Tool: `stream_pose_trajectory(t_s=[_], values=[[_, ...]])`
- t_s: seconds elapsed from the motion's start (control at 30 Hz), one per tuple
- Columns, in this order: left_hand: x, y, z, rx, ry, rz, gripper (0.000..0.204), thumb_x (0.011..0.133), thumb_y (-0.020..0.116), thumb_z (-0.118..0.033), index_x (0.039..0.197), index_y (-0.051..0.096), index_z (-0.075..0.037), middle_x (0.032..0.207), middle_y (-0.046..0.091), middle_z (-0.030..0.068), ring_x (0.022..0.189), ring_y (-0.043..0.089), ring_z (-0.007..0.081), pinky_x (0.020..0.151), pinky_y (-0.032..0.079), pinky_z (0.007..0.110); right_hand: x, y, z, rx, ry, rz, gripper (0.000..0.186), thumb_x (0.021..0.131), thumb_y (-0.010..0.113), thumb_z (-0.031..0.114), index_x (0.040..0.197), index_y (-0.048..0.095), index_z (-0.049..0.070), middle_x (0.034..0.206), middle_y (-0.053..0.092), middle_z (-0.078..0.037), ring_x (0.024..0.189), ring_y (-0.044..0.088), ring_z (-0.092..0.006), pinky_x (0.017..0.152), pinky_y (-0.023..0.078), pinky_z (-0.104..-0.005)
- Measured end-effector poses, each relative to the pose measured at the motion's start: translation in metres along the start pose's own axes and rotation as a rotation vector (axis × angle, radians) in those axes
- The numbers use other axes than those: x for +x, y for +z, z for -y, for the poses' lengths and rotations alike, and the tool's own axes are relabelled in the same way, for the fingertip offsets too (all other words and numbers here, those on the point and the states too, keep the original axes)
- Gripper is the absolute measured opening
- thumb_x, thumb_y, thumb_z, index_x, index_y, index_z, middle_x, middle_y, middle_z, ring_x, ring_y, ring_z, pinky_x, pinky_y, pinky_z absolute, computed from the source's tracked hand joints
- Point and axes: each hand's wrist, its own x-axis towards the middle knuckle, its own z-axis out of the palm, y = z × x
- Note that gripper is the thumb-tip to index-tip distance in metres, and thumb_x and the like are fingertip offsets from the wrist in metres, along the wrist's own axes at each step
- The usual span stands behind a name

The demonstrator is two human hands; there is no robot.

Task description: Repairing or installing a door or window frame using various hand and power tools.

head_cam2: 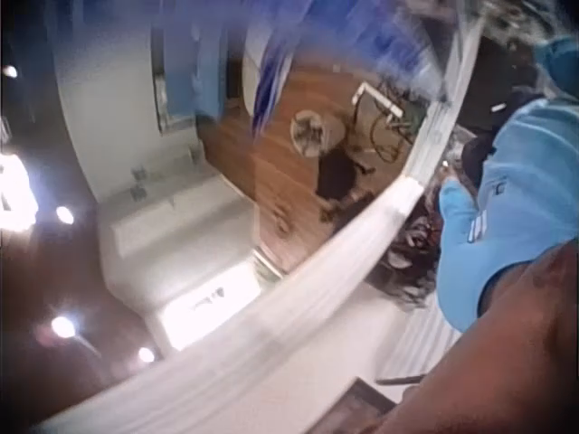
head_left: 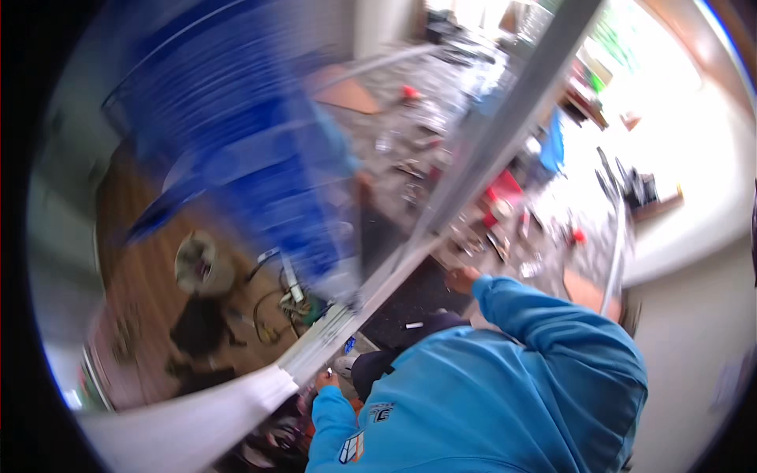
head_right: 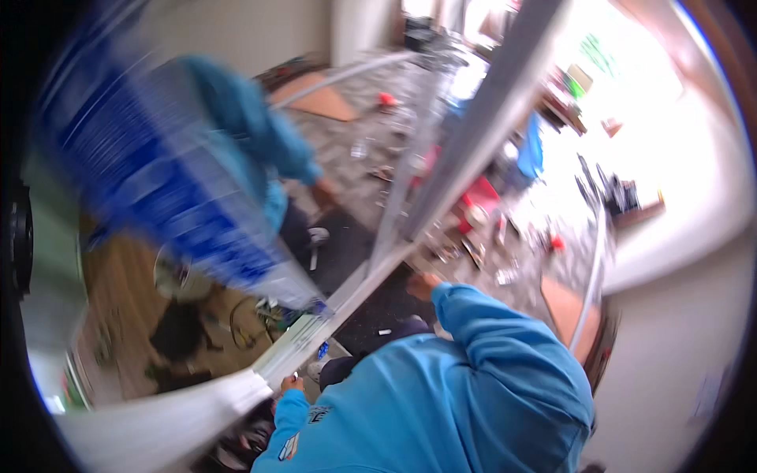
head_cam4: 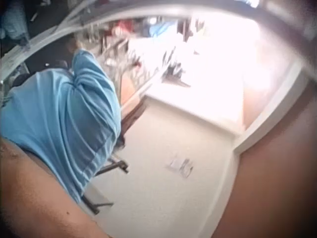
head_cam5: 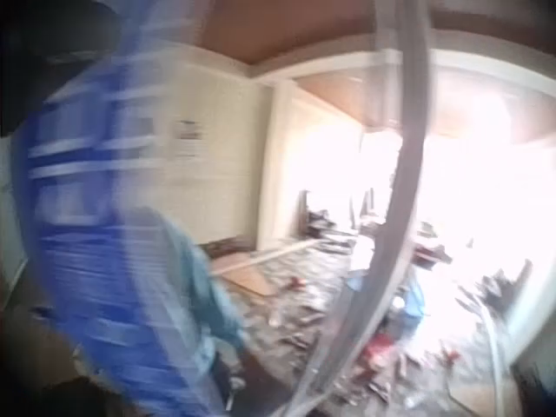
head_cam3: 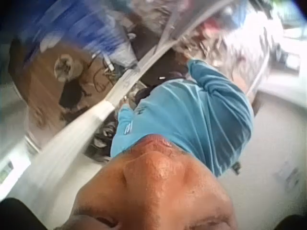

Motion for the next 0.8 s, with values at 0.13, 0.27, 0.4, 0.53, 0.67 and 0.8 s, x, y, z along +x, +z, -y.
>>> stream_pose_trajectory(t_s=[0.13,0.27,0.4,0.53,0.67,0.8], values=[[-0.027,0.029,-0.064,-0.02,0.073,0.027,0.026,0.068,0.071,-0.021,0.071,0.064,0.004,0.078,0.066,0.0211,0.071,0.063,0.0274,0.072,0.051,0.04,-0.09,0.056,-0.098,1.139,0.708,-0.273,0.049,0.073,0.063,0.038,0.115,0.063,0.012,0.115,0.063,-0.015,0.108,0.057,-0.0353,0.095,0.045,-0.0399],[-0.062,0.066,-0.18,0.253,0.231,0.07,0.021,0.073,0.07,-0.015,0.083,0.065,0.002,0.078,0.067,0.0171,0.072,0.063,0.0234,0.067,0.05,0.038,-0.201,0.149,-0.159,1.138,1.02,-0.293,0.047,0.076,0.063,0.035,0.116,0.062,0.009,0.112,0.064,-0.017,0.107,0.059,-0.0322,0.094,0.046,-0.0367],[-0.075,0.145,-0.262,0.066,0.319,0.026,0.019,0.075,0.069,-0.013,0.088,0.065,0.0,0.076,0.067,0.0145,0.071,0.062,0.0235,0.065,0.05,0.037,-0.279,0.19,-0.185,1.311,1.272,-0.229,0.048,0.078,0.063,0.034,0.119,0.061,0.01,0.113,0.063,-0.016,0.108,0.059,-0.0317,0.096,0.045,-0.0369],[-0.079,0.182,-0.337,-0.21,0.123,0.33,0.011,0.075,0.066,-0.007,0.085,0.062,-0.005,0.064,0.059,0.0046,0.053,0.052,0.0151,0.045,0.041,0.029,-0.292,0.223,-0.204,1.371,1.377,-0.154,0.048,0.079,0.062,0.035,0.12,0.06,0.01,0.115,0.063,-0.016,0.109,0.058,-0.0321,0.096,0.044,-0.0372],[-0.068,0.237,-0.438,-0.122,0.053,0.4,0.003,0.076,0.06,-0.004,0.078,0.059,-0.006,0.062,0.056,0.0022,0.049,0.048,0.0124,0.043,0.037,0.026,-0.286,0.21,-0.25,1.494,1.247,-0.171,0.048,0.077,0.063,0.036,0.117,0.061,0.01,0.117,0.061,-0.017,0.11,0.056,-0.034,0.097,0.043,-0.0374],[-0.025,0.299,-0.482,0.109,0.29,0.368,0.022,0.067,0.072,-0.011,0.085,0.066,0.001,0.078,0.066,0.0082,0.072,0.061,0.022,0.075,0.05,0.034,-0.289,0.187,-0.324,1.515,1.102,-0.203,0.05,0.081,0.062,0.034,0.123,0.056,0.008,0.112,0.063,-0.017,0.104,0.06,-0.0315,0.092,0.047,-0.0381]])
